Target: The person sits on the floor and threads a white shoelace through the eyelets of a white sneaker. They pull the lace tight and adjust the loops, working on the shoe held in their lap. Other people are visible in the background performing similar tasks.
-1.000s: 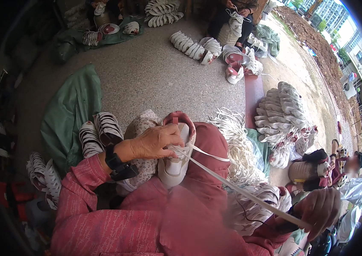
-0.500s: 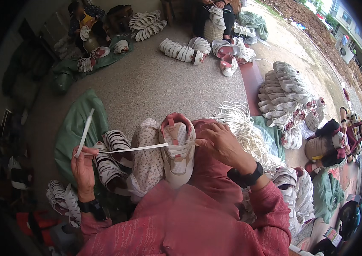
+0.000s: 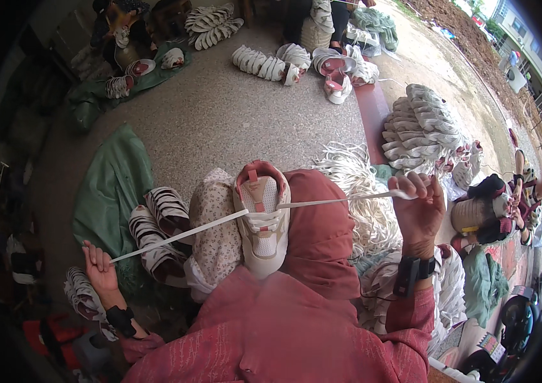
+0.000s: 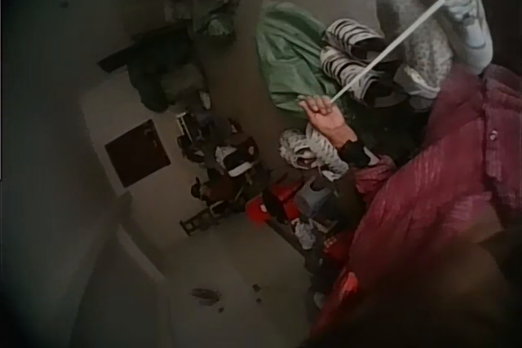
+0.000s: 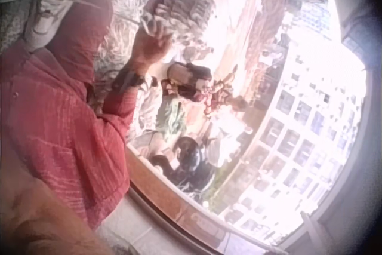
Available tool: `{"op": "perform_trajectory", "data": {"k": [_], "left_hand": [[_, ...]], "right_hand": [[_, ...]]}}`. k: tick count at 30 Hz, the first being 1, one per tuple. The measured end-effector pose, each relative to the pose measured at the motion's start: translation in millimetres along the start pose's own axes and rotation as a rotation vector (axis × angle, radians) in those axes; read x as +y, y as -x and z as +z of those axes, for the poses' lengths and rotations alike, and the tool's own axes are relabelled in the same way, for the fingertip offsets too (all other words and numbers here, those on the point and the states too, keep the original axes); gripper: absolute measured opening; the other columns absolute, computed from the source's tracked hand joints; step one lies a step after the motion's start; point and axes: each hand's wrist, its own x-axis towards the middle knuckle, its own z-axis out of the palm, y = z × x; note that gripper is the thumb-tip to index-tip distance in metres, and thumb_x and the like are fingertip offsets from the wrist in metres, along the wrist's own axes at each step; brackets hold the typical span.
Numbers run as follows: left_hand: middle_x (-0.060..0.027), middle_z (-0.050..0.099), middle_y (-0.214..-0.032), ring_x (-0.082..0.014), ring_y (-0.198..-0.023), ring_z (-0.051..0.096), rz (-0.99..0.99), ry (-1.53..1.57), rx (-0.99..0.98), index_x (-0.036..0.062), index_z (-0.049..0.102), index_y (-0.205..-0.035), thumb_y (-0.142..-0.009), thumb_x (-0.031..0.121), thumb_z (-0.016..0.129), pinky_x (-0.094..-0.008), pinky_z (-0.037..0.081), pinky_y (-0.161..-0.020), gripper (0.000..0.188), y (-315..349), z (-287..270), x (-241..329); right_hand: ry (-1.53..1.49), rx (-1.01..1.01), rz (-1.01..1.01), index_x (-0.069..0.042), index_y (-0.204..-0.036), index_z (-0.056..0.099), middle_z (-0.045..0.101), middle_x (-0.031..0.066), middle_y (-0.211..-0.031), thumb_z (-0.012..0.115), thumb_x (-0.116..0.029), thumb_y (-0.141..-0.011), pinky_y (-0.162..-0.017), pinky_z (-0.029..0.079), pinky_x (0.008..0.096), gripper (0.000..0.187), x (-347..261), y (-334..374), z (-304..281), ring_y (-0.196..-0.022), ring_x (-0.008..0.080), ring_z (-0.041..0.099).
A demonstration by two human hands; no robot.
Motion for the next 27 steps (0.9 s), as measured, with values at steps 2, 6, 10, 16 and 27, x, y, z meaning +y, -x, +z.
{"op": "perform_trajectory", "data": {"k": [2, 6, 10, 16, 27], "left_hand": [[0.0009, 0.036, -0.067, -0.0072, -0.048, 0.029, -0.052, -0.083, -0.004, 0.0025, 0.053, -0.114, -0.11, 0.021, 0.04, -0.0241, 0.029, -0.041, 0.023, -4.0, 9.9, -3.2], [0.003, 0.046, -0.068, -0.0045, -0.049, 0.036, -0.324, -0.53, -0.012, 0.0063, 0.059, -0.106, -0.107, 0.025, 0.048, -0.0203, 0.031, -0.044, 0.021, -18.0, 54.0, -43.3], [-0.0027, 0.065, -0.09, -0.0082, -0.077, 0.06, -0.503, -0.991, -0.499, 0.0018, 0.062, -0.12, -0.103, 0.023, 0.056, -0.0215, 0.048, -0.072, 0.028, -37.9, 102.5, -114.2], [-0.0115, 0.066, -0.114, -0.0216, -0.11, 0.06, -0.131, -1.221, -0.872, 0.0019, 0.059, -0.13, -0.097, 0.026, 0.065, -0.0343, 0.047, -0.096, 0.042, -63.1, 181.1, -212.0], [-0.0063, 0.067, -0.099, -0.0165, -0.09, 0.061, -0.584, -1.25, -1.105, 0.0071, 0.068, -0.105, -0.093, 0.034, 0.067, -0.0304, 0.051, -0.077, 0.03, -95.9, 217.1, -271.3]], "right_hand": [[-0.021, 0.09, -0.127, -0.007, -0.082, 0.049, 0.047, 0.003, -0.08, 0.056, -0.022, -0.101, -0.1, 0.039, 0.0443, 0.025, -28.9, 8.6, -5.5, -0.081, 0.0192, 0.048], [0.007, 0.233, -0.299, 0.002, -0.107, 0.059, 0.057, 0.0092, -0.095, 0.062, -0.025, -0.099, -0.091, 0.043, 0.0396, 0.028, -66.4, 27.2, -25.1, -0.087, 0.0203, 0.052], [0.033, 0.431, -0.337, 0.004, -0.128, 0.056, 0.064, 0.0112, -0.11, 0.058, -0.012, -0.101, -0.071, 0.046, 0.0279, 0.032, -148.4, 32.8, -94.1, -0.076, 0.0139, 0.054], [1.164, 0.326, -0.234, 0.001, -0.139, 0.052, 0.07, 0.0071, -0.104, 0.061, -0.009, -0.099, -0.06, 0.043, 0.0177, 0.042, -34.4, -11.9, -9.5, -0.068, 0.0039, 0.053], [1.847, -0.365, -0.021, -0.006, -0.097, 0.072, 0.066, 0.0067, -0.085, 0.071, -0.007, -0.087, -0.064, 0.052, 0.034, 0.01, 146.5, -15.9, 2.7, -0.074, 0.0226, 0.066]]}}
